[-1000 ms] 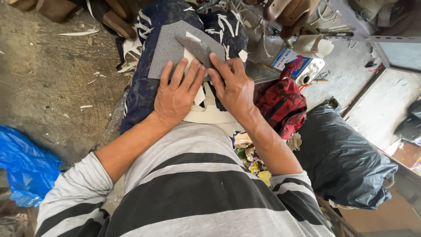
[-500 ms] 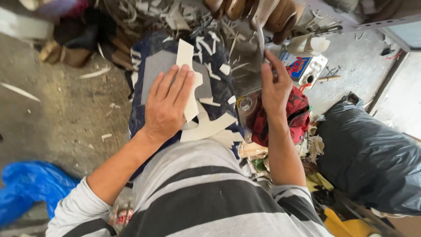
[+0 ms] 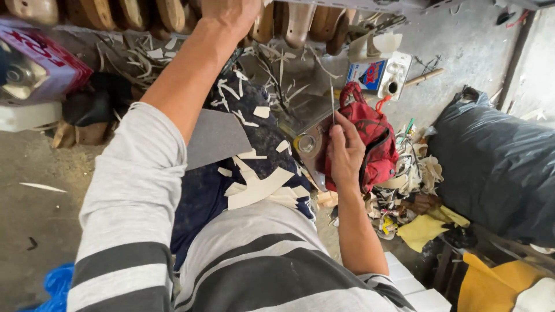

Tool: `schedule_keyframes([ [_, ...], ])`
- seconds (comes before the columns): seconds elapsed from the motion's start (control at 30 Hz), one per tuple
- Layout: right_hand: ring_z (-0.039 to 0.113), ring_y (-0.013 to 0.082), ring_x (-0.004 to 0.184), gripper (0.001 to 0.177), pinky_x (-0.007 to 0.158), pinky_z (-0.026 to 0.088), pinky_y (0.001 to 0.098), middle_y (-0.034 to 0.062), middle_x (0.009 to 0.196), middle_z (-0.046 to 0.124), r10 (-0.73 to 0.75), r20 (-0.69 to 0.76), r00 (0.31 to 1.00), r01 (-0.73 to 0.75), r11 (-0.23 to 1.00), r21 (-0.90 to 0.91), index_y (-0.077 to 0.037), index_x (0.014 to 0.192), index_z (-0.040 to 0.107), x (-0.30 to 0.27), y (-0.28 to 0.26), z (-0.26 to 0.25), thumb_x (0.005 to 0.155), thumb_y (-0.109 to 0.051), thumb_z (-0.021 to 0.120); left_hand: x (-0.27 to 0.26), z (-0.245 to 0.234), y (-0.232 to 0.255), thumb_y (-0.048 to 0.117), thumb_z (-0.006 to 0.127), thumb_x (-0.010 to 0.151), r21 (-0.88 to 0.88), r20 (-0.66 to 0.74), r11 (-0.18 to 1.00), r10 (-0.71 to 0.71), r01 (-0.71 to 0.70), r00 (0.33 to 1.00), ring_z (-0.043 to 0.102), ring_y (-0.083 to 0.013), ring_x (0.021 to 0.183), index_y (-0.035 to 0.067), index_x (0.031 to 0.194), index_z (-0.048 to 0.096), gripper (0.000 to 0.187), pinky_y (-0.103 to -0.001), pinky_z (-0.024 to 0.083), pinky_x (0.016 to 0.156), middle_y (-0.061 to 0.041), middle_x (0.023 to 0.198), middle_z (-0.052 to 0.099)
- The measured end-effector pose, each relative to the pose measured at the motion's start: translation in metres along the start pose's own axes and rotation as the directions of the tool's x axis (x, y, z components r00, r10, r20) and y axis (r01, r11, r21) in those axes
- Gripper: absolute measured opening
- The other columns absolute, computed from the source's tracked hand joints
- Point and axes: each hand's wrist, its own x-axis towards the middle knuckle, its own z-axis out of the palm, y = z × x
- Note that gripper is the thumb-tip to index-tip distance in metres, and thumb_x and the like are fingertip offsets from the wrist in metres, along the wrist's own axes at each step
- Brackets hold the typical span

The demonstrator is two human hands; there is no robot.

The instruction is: Trimming the excess edges of a leather piece using a sharp knife in a workshop environment.

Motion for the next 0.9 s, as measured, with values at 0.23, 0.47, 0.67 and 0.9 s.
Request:
schedule_keyframes([
  [0.23, 0.043, 0.0082, 0.044, 0.034, 0.037, 0.036, 0.0199, 0.01, 0.088, 0.055, -0.002, 0.116, 0.993, -0.029, 0.964, 0.263, -0.006, 0.137, 0.06, 0.022, 0.001, -0.017, 0.112, -0.028, 0.049, -0.098, -0.058, 0.058, 0.02, 0.052, 0.105, -0.154, 0.051, 0.977, -0.139, 0.145, 0.989, 0.057, -0.0239, 0.073, 0.017, 0.105, 0.07, 0.018, -0.037, 0.049, 0.061, -0.003, 0.09, 0.057],
  [0.47, 0.043, 0.0097, 0.045, 0.034, 0.039, 0.036, 0.0205, 0.0112, 0.088, 0.055, -0.06, 0.193, 0.979, 0.01, 0.968, 0.25, -0.003, 0.137, 0.059, 0.0, 0.0, -0.011, 0.112, -0.025, 0.05, -0.176, -0.165, 0.15, 0.041, 0.06, 0.101, -0.328, 0.486, 0.851, -0.221, 0.411, 0.846, 0.062, -0.0226, 0.087, 0.016, 0.122, 0.066, 0.034, -0.034, 0.053, 0.071, -0.003, 0.103, 0.06],
  [0.67, 0.042, 0.0086, 0.045, 0.034, 0.038, 0.035, 0.0206, 0.0094, 0.089, 0.053, -0.136, 0.213, 0.968, 0.083, 0.967, 0.242, -0.003, 0.137, 0.06, -0.02, -0.013, -0.009, 0.112, -0.024, 0.051, -0.189, -0.154, 0.156, 0.029, 0.064, 0.096, -0.268, 0.485, 0.881, -0.225, 0.389, 0.845, 0.066, -0.0246, 0.087, 0.014, 0.122, 0.069, 0.031, -0.036, 0.054, 0.073, -0.004, 0.103, 0.065],
  [0.9, 0.044, 0.0078, 0.046, 0.031, 0.038, 0.034, 0.0197, 0.0073, 0.086, 0.052, -0.131, 0.235, 0.963, 0.073, 0.968, 0.24, -0.004, 0.135, 0.062, -0.034, -0.017, -0.005, 0.111, -0.021, 0.051, -0.172, -0.188, 0.121, 0.022, 0.068, 0.098, -0.35, 0.306, 0.547, -0.701, 0.761, 0.644, 0.075, -0.0266, 0.085, 0.025, 0.121, 0.074, 0.024, -0.037, 0.058, 0.073, -0.003, 0.09, 0.078],
])
